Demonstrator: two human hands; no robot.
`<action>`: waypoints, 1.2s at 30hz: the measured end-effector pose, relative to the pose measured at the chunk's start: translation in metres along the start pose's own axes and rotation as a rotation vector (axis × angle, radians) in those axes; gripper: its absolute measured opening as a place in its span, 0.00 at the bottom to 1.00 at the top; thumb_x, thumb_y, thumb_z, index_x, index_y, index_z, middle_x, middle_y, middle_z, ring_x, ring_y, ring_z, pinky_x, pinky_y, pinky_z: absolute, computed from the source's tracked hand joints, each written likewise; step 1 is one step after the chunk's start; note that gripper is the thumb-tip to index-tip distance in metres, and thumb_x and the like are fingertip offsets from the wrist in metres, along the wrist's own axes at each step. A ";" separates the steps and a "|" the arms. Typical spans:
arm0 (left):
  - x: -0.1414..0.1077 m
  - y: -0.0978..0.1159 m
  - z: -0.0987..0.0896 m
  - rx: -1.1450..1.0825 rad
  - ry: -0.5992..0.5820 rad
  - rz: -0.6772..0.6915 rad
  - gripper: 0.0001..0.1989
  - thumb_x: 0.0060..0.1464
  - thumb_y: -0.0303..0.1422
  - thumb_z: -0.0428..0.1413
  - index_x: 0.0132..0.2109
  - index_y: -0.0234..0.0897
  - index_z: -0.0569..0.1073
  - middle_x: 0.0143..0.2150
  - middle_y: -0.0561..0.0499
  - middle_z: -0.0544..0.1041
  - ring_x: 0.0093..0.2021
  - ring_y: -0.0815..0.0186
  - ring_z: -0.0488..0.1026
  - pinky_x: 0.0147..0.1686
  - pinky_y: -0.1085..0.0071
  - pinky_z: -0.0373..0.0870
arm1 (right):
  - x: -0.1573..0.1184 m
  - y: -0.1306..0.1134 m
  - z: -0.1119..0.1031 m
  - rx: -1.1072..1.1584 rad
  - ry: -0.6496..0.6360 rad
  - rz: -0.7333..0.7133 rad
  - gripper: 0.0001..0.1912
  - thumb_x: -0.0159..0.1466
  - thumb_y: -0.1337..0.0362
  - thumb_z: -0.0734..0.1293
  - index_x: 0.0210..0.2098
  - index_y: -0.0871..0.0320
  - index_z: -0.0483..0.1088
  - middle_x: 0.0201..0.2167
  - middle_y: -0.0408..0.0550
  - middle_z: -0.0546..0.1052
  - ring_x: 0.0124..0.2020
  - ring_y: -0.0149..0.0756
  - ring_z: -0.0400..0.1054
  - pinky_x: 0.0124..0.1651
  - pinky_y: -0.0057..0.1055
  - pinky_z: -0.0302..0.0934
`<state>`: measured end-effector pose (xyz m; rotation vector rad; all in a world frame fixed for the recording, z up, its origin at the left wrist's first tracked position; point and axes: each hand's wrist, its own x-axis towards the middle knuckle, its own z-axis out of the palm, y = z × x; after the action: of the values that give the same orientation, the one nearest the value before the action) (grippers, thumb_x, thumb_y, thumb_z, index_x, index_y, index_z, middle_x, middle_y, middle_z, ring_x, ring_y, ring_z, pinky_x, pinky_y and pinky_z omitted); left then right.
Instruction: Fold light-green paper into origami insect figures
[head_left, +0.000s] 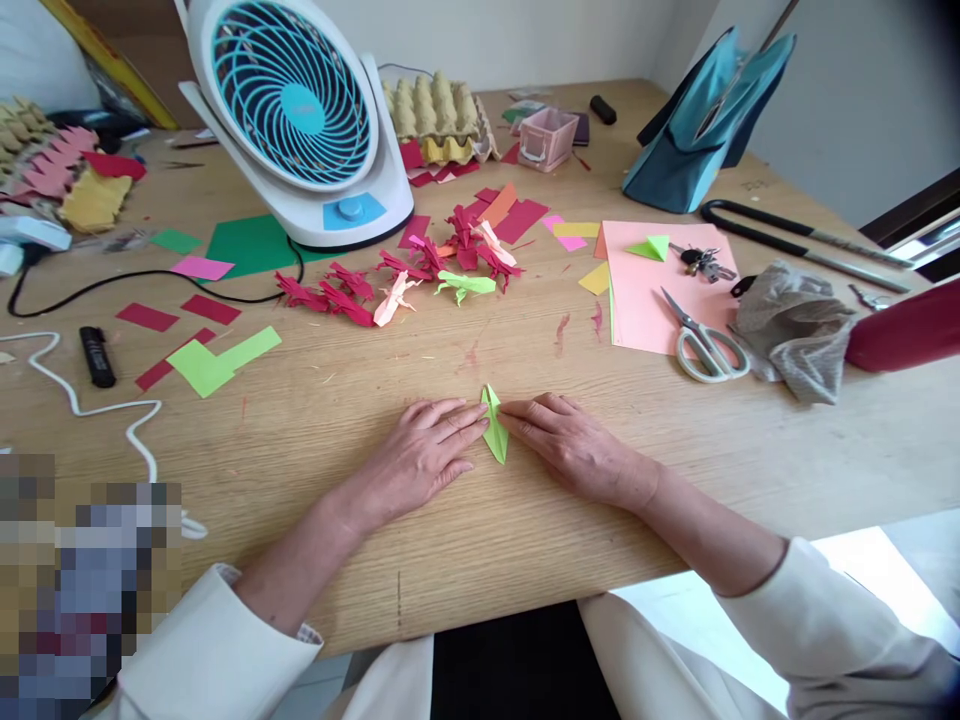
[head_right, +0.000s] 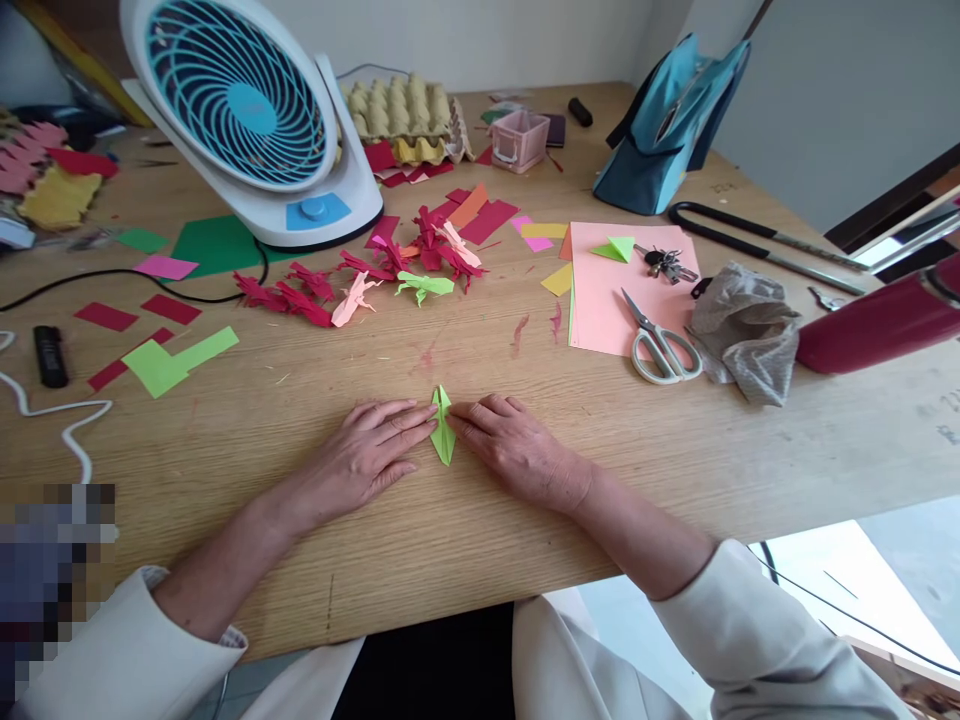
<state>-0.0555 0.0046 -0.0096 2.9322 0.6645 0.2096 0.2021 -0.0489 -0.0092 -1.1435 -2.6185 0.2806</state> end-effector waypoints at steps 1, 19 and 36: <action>0.000 0.000 0.000 0.002 0.001 -0.003 0.23 0.64 0.34 0.52 0.64 0.38 0.64 0.68 0.47 0.65 0.64 0.55 0.60 0.60 0.55 0.58 | 0.001 0.000 0.001 -0.003 0.001 0.004 0.25 0.70 0.72 0.54 0.66 0.63 0.57 0.59 0.61 0.68 0.52 0.45 0.63 0.52 0.45 0.64; 0.002 0.010 0.008 0.004 0.048 -0.083 0.23 0.65 0.36 0.50 0.65 0.38 0.64 0.66 0.45 0.67 0.67 0.52 0.58 0.61 0.51 0.59 | 0.003 -0.003 0.007 -0.071 0.055 0.010 0.21 0.69 0.71 0.58 0.61 0.63 0.64 0.59 0.60 0.69 0.50 0.43 0.63 0.51 0.42 0.64; 0.050 0.023 0.020 -0.324 0.356 -0.622 0.05 0.52 0.26 0.58 0.30 0.36 0.70 0.34 0.49 0.73 0.37 0.62 0.71 0.41 0.66 0.66 | 0.003 -0.008 0.014 0.024 0.254 -0.002 0.22 0.65 0.76 0.58 0.56 0.59 0.68 0.52 0.58 0.74 0.51 0.41 0.66 0.54 0.43 0.65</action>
<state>0.0023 0.0043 -0.0204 2.2647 1.3950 0.6948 0.1899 -0.0536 -0.0198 -1.0903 -2.3886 0.1537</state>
